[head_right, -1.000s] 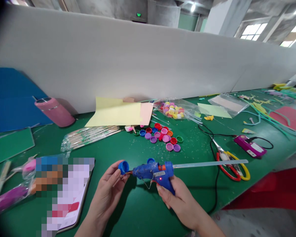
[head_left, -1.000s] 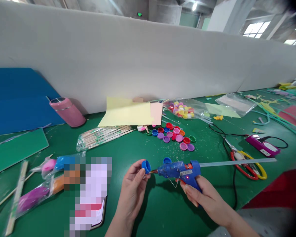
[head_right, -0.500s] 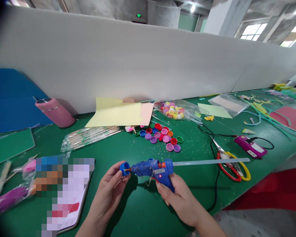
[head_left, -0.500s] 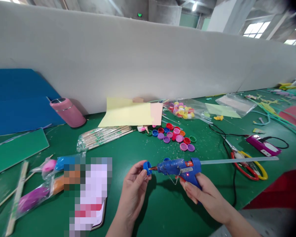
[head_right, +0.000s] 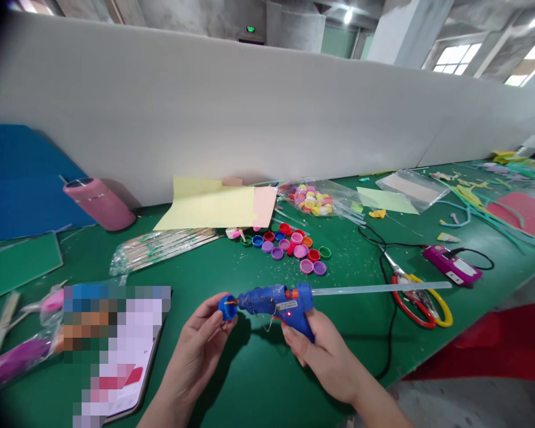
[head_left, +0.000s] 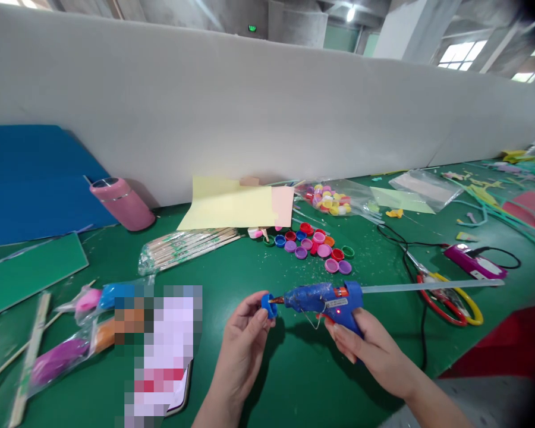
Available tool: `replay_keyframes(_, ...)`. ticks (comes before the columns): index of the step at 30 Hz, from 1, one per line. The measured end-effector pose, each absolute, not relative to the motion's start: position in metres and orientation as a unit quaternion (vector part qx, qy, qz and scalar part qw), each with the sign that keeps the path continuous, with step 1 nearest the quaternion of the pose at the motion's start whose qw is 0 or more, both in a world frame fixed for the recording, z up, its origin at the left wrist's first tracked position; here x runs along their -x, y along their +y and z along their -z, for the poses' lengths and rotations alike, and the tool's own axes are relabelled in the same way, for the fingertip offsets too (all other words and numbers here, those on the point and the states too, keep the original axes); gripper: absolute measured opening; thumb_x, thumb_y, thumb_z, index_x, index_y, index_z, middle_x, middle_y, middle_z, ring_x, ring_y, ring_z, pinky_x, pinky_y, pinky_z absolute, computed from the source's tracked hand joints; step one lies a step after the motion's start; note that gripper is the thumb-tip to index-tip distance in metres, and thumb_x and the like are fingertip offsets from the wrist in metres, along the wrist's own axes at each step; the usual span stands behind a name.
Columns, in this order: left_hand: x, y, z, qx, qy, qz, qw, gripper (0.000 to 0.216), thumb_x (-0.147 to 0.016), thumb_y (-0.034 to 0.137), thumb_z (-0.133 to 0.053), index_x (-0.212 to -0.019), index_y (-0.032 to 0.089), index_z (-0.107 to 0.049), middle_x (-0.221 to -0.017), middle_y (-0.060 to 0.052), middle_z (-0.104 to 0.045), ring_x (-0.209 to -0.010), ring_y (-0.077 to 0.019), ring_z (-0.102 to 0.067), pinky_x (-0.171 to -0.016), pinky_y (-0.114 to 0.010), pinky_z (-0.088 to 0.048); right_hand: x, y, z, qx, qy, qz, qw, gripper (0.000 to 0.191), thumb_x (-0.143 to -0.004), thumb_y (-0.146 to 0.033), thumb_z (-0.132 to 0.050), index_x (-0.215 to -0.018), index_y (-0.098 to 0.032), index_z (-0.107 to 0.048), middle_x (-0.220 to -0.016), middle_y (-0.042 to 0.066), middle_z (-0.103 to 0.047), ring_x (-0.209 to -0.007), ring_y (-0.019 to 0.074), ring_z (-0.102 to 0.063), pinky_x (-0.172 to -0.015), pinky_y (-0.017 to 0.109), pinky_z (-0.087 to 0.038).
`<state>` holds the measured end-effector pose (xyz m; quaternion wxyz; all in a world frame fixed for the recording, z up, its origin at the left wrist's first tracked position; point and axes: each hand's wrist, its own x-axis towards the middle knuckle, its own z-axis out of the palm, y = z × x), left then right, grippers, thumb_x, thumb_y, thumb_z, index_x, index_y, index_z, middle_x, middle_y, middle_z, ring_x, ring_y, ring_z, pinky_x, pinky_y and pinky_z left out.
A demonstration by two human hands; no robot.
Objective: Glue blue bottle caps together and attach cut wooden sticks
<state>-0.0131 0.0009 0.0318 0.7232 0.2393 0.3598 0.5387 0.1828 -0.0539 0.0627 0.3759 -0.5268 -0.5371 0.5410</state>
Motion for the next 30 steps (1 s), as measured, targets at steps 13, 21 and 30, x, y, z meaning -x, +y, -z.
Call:
replay_keyframes(13, 0.014, 0.002, -0.034, -0.222, 0.367, -0.547, 0.719, 0.025, -0.063, 0.019, -0.071, -0.087, 0.015, -0.067, -0.078, -0.002, -0.06, -0.065, -0.0089, -0.054, -0.062, -0.017, -0.046, -0.183, -0.06, -0.064, 0.535, -0.532, -0.556, 0.348, 0.03, -0.086, -0.042, -0.04, -0.086, -0.013, -0.048, -0.06, -0.003, -0.039, -0.053, 0.0102, -0.038, -0.051, 0.024, -0.034)
replay_keyframes(21, 0.014, 0.002, -0.033, -0.221, 0.359, -0.547, 0.723, 0.023, -0.064, 0.018, -0.069, -0.087, 0.015, -0.067, -0.078, -0.002, -0.06, -0.064, -0.0086, -0.054, -0.063, -0.018, -0.045, -0.182, -0.064, -0.063, 0.544, -0.53, -0.554, 0.341, 0.029, -0.086, -0.042, -0.04, -0.083, -0.014, -0.048, -0.059, -0.003, -0.039, -0.053, 0.0107, -0.037, -0.052, 0.024, -0.034)
replay_keyframes(30, 0.015, 0.002, -0.033, -0.215, 0.341, -0.55, 0.732, 0.023, -0.066, 0.018, -0.067, -0.089, 0.014, -0.066, -0.076, -0.002, -0.06, -0.062, -0.0085, -0.052, -0.06, -0.017, -0.044, -0.186, -0.065, -0.058, 0.548, -0.514, -0.555, 0.356, 0.026, -0.086, -0.038, -0.042, -0.085, -0.013, -0.05, -0.062, -0.003, -0.041, -0.053, 0.01, -0.038, -0.052, 0.024, -0.034)
